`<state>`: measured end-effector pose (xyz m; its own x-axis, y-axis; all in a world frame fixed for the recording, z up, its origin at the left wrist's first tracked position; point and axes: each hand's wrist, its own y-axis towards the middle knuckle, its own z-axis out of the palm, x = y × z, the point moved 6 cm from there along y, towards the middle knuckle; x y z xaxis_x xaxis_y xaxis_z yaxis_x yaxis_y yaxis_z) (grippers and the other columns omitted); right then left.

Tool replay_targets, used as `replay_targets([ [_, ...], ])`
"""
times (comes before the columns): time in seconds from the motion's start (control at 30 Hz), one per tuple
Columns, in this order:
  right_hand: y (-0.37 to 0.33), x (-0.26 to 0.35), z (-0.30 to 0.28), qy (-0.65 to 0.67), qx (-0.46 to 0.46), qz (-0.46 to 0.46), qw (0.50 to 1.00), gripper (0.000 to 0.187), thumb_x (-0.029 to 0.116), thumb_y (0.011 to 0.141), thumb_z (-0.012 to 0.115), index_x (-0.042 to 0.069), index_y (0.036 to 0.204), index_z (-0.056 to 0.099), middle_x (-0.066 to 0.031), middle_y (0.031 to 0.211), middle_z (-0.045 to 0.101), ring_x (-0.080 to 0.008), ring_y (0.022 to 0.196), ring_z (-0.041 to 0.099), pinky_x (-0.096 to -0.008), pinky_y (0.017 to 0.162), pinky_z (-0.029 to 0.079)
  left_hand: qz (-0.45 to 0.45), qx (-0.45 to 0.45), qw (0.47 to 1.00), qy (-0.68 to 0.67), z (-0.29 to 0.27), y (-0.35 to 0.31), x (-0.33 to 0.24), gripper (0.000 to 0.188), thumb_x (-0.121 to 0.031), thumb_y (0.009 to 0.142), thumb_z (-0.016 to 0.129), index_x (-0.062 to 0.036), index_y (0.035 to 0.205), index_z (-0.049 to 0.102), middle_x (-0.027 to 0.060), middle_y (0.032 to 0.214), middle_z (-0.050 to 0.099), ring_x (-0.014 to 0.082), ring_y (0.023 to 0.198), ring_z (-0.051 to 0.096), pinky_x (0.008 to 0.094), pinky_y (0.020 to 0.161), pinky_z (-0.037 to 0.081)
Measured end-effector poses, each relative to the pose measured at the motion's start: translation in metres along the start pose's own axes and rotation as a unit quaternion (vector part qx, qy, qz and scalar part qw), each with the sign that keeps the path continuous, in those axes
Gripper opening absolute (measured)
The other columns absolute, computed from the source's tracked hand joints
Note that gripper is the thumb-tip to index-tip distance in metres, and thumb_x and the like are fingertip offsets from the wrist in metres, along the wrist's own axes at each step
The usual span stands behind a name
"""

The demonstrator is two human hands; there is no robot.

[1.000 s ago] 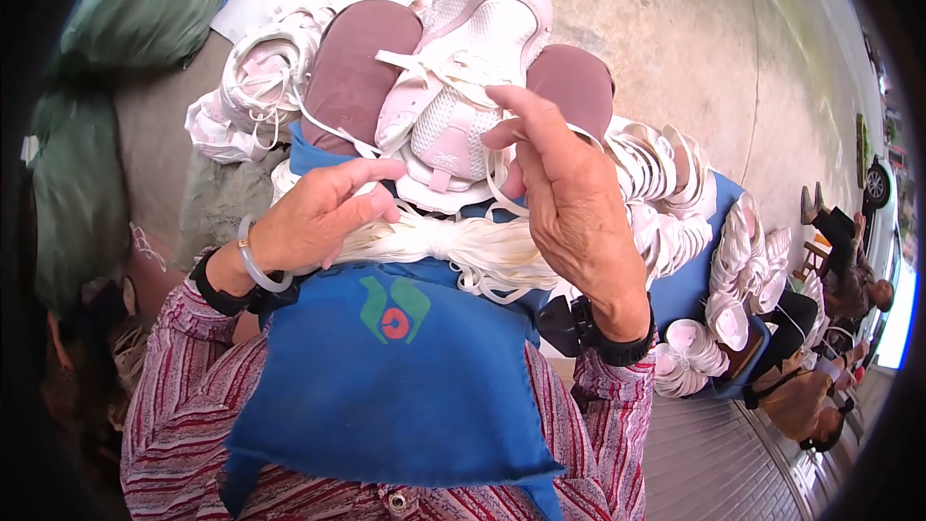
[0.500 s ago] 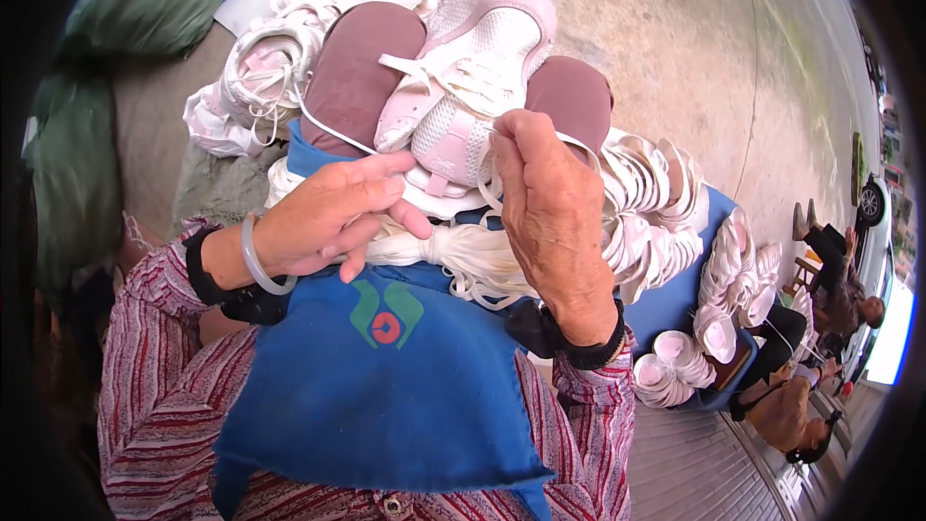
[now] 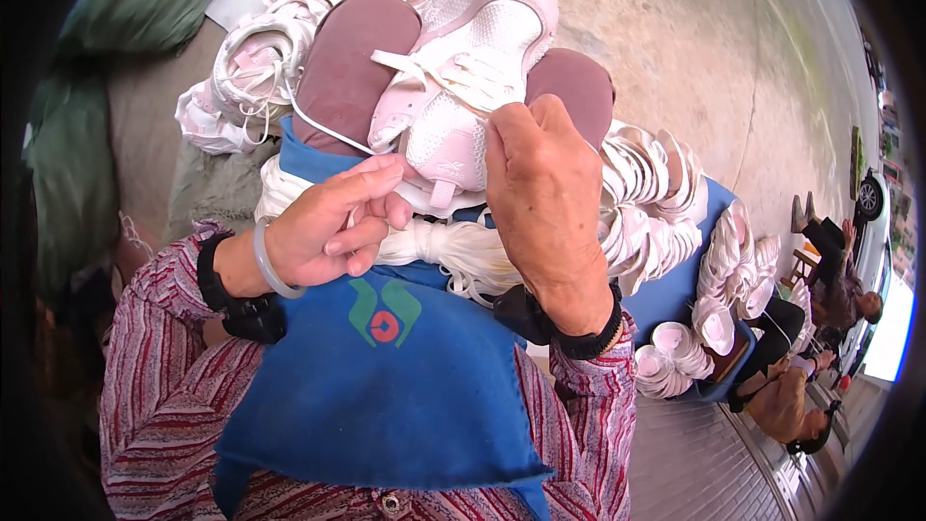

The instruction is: Thread laces through the eyelets of pink and white sneakers.

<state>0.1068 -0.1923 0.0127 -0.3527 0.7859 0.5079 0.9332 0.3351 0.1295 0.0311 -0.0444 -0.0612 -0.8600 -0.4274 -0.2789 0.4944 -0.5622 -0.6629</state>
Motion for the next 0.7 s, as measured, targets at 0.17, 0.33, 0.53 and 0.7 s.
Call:
replay_targets([
  [0.17,0.002,0.000,0.000,-0.024,0.014,-0.002,1.000,0.003,0.001,0.078,0.064,-0.001,0.081,0.062,-0.0112,0.071,0.055,-0.0262,0.063,0.055,-0.0347,0.058,0.042,-0.013,0.036,0.999,-0.026,0.008,0.009,-0.001,0.020,-0.032,0.099,0.048,-0.0119,0.103,0.046,0.0052,0.086,0.059,0.0011,0.037,0.035,0.0212,0.037,0.044],
  [0.33,0.004,-0.003,0.001,0.000,0.034,0.017,0.999,0.005,0.002,0.079,0.064,-0.001,0.081,0.062,-0.0103,0.069,0.055,-0.0214,0.061,0.055,-0.0323,0.057,0.043,-0.002,0.068,0.997,-0.024,0.012,0.028,-0.002,0.013,-0.031,0.097,0.054,-0.0191,0.096,0.048,-0.0087,0.065,0.044,0.0011,0.040,0.031,0.0200,0.041,0.028],
  [0.53,0.005,-0.025,0.008,0.157,0.100,0.123,0.975,0.010,0.006,0.078,0.070,-0.001,0.082,0.064,0.0002,0.066,0.057,-0.0059,0.062,0.052,-0.0229,0.057,0.042,-0.003,0.046,0.999,-0.013,0.009,0.024,-0.005,0.014,-0.030,0.096,0.056,-0.0176,0.093,0.050,-0.0089,0.068,0.042,0.0004,0.044,0.031,0.0205,0.042,0.028],
  [0.7,0.002,-0.039,0.012,0.295,0.120,0.199,0.927,0.011,0.006,0.078,0.070,-0.003,0.083,0.066,-0.0016,0.072,0.058,-0.0075,0.064,0.052,-0.0238,0.058,0.042,0.009,0.027,0.999,-0.015,0.022,0.024,-0.010,0.015,-0.028,0.095,0.057,-0.0140,0.096,0.051,-0.0079,0.070,0.043,0.0008,0.048,0.034,0.0205,0.045,0.034],
])
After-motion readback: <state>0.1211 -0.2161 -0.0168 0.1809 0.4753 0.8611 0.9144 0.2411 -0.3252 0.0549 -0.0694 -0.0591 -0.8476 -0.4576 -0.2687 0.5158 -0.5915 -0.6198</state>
